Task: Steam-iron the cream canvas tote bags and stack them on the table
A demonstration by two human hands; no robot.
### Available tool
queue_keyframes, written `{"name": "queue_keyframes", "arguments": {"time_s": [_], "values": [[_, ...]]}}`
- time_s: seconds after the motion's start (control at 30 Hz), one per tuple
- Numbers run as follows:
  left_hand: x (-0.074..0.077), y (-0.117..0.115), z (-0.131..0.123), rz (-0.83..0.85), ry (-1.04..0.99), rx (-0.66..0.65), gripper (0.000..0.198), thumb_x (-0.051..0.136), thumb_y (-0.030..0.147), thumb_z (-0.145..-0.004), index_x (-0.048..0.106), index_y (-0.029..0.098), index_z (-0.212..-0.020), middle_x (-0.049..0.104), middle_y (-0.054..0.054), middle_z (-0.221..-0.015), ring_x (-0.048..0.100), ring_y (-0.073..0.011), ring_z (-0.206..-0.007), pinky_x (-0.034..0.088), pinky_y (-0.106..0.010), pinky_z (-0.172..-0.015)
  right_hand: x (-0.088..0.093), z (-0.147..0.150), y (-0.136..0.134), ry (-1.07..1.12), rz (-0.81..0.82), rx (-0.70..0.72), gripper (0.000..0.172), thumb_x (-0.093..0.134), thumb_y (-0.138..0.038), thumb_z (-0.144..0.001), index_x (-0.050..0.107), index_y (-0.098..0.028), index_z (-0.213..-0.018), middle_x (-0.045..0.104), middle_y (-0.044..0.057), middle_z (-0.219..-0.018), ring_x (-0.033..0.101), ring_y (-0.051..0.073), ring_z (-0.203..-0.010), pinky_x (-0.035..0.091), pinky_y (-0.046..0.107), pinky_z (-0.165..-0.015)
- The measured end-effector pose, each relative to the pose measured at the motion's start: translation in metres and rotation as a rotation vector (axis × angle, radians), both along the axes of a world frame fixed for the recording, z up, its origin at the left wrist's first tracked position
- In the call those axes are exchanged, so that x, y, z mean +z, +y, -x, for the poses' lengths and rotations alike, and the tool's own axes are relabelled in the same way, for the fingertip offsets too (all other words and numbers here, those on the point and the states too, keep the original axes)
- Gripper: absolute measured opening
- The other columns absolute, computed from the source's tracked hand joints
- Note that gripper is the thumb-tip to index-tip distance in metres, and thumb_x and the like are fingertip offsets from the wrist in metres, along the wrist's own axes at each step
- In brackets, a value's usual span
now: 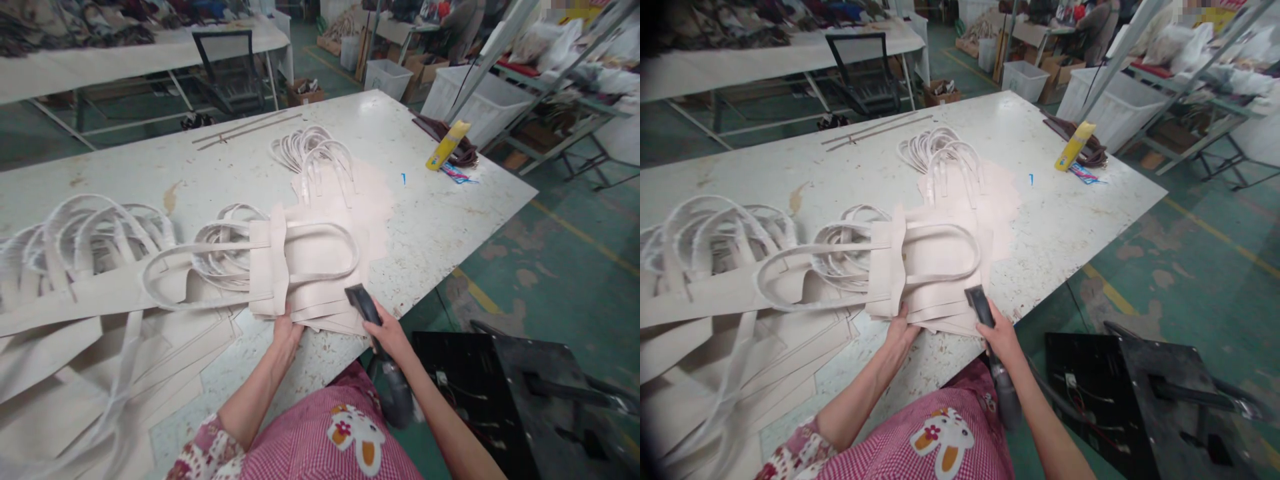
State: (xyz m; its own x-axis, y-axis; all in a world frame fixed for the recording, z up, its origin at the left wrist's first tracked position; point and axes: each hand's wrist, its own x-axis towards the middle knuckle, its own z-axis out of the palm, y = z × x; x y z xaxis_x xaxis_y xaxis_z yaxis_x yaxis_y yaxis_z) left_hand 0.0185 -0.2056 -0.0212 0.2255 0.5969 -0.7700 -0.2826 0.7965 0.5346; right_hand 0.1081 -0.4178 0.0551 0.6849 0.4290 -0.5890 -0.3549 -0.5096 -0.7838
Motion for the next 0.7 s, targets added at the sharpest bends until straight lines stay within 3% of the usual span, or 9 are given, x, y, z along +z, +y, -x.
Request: {"name": "queue_keyframes", "arguments": {"time_s": [0.17, 0.27, 0.37, 0.47, 0.6, 0.7], "values": [[0.002, -0.002, 0.001, -0.006, 0.006, 0.013, 0.024, 0.049, 0.01, -0.081, 0.053, 0.018, -0.103, 0.056, -0.008, -0.112, 0.055, -0.0204, -0.1, 0.048, -0.041, -0.084, 0.003, 0.05, -0.062, 0.174, -0.022, 0.064, 0.073, 0.054, -0.032, -0.072, 0.021, -0.023, -0.137, 0.052, -0.007, -0.047, 0.048, 0.011, -0.038, 0.039, 0.02, -0.037], [0.002, -0.004, -0.001, -0.027, 0.02, 0.012, 0.026, 0.048, 0.006, -0.08, 0.053, 0.019, -0.102, 0.057, -0.006, -0.11, 0.056, -0.0185, -0.098, 0.049, -0.039, -0.083, -0.004, 0.047, -0.061, 0.175, -0.038, 0.034, 0.074, 0.056, -0.034, -0.071, 0.023, -0.022, -0.137, 0.051, -0.007, -0.044, 0.047, 0.011, -0.036, 0.038, 0.02, -0.036], [0.003, -0.004, -0.004, -0.04, 0.035, 0.015, 0.026, 0.046, 0.006, -0.081, 0.053, 0.02, -0.102, 0.057, -0.005, -0.11, 0.056, -0.017, -0.098, 0.049, -0.037, -0.083, -0.012, 0.032, -0.052, 0.145, -0.044, -0.098, 0.075, 0.055, -0.035, -0.071, 0.021, -0.024, -0.137, 0.052, -0.007, -0.047, 0.047, 0.011, -0.036, 0.04, 0.022, -0.036], [0.005, -0.004, -0.004, -0.046, 0.021, 0.008, 0.026, 0.046, 0.006, -0.081, 0.053, 0.019, -0.102, 0.057, -0.005, -0.11, 0.057, -0.0173, -0.098, 0.049, -0.037, -0.083, -0.01, 0.033, -0.061, 0.081, 0.006, -0.203, 0.073, 0.053, -0.036, -0.073, 0.018, -0.028, -0.137, 0.053, -0.007, -0.049, 0.047, 0.011, -0.036, 0.041, 0.023, -0.036], [0.002, -0.004, -0.002, -0.066, 0.021, 0.001, 0.022, 0.046, 0.008, -0.082, 0.053, 0.018, -0.1, 0.057, -0.007, -0.111, 0.057, -0.0181, -0.096, 0.048, -0.039, -0.084, -0.001, 0.056, -0.079, 0.073, -0.005, -0.061, 0.071, 0.054, -0.032, -0.073, 0.023, -0.023, -0.136, 0.054, -0.006, -0.049, 0.048, 0.011, -0.039, 0.041, 0.022, -0.039], [-0.005, -0.005, 0.0, -0.096, 0.067, -0.007, 0.016, 0.047, 0.012, -0.082, 0.053, 0.016, -0.096, 0.057, -0.01, -0.111, 0.058, -0.0193, -0.094, 0.048, -0.039, -0.083, -0.003, 0.059, -0.066, 0.09, -0.068, 0.017, 0.072, 0.056, -0.031, -0.071, 0.027, -0.019, -0.136, 0.054, -0.006, -0.048, 0.047, 0.011, -0.039, 0.04, 0.022, -0.04]]}}
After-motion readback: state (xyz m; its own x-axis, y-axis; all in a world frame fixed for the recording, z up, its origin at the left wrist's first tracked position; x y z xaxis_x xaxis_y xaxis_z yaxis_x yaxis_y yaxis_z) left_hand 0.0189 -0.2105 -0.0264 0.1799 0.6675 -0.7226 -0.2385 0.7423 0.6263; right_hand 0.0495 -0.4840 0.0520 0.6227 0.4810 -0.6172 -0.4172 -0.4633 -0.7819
